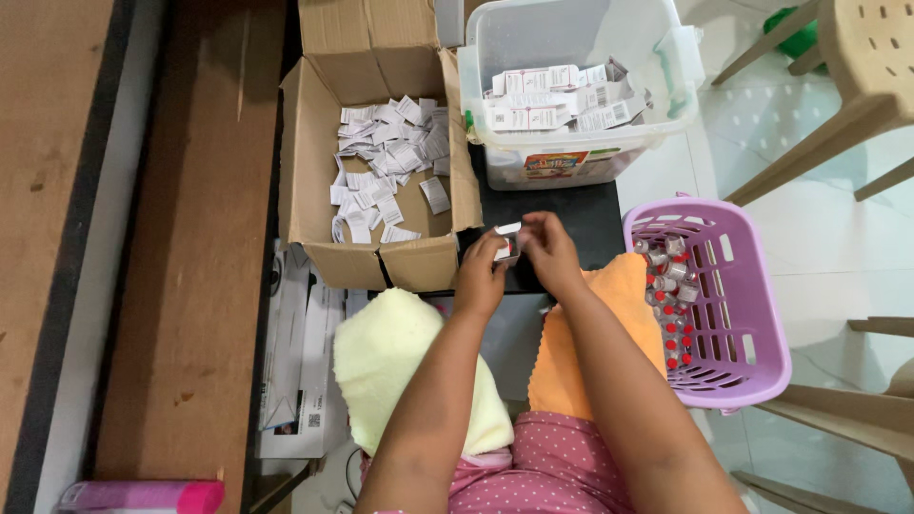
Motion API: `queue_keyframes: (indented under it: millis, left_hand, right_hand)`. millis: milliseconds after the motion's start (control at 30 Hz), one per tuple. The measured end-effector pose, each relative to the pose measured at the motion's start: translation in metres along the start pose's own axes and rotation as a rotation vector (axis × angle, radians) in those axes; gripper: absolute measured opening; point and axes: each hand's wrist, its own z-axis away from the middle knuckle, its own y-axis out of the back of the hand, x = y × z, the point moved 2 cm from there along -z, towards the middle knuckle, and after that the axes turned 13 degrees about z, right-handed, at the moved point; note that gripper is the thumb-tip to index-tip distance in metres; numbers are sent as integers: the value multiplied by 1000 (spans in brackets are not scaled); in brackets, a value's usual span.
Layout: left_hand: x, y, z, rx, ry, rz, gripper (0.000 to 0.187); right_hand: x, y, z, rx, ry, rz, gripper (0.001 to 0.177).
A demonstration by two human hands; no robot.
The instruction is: The person sits on the floor and repeatedly picks up small bottles and white paper wrappers, inserts the bottles into the wrappers, folds the wrappers around them, and places the wrapped units into a purple basket. The person also stacks finished wrapped units on a nearby table.
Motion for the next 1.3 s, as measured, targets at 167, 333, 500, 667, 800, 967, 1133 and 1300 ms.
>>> queue_keyframes:
  millis: [167, 333, 500, 667, 800, 967, 1133, 1300]
  left_hand:
    - [-2, 1, 4, 31, 67, 198, 48]
    - [-5, 3, 3, 45, 142, 186, 51]
    - [-7, -1, 3, 35, 126, 213, 53]
    - [-8, -2, 4, 46, 181, 223, 51]
    - [-7, -1, 2, 42, 182, 221, 50]
    - [-7, 0, 1, 29, 166, 209, 45]
    - [-7, 3, 4, 7, 100, 172, 45]
    - [-7, 1, 7, -13, 90, 135, 39]
  right_hand:
    - [-6, -7, 3, 2, 177, 225, 50]
    - [-21, -9, 6, -163, 170, 80, 43]
    - [-24, 3, 15, -209, 204, 147, 44]
    - [-35, 3, 18, -125, 261, 339, 33]
    - [-41, 4, 18, -114, 84, 254, 22]
    - [-50, 3, 19, -46, 275, 441, 18]
    - [-58, 3, 25, -22, 395, 611, 18]
    - [-68, 0, 31, -11, 379, 696, 17]
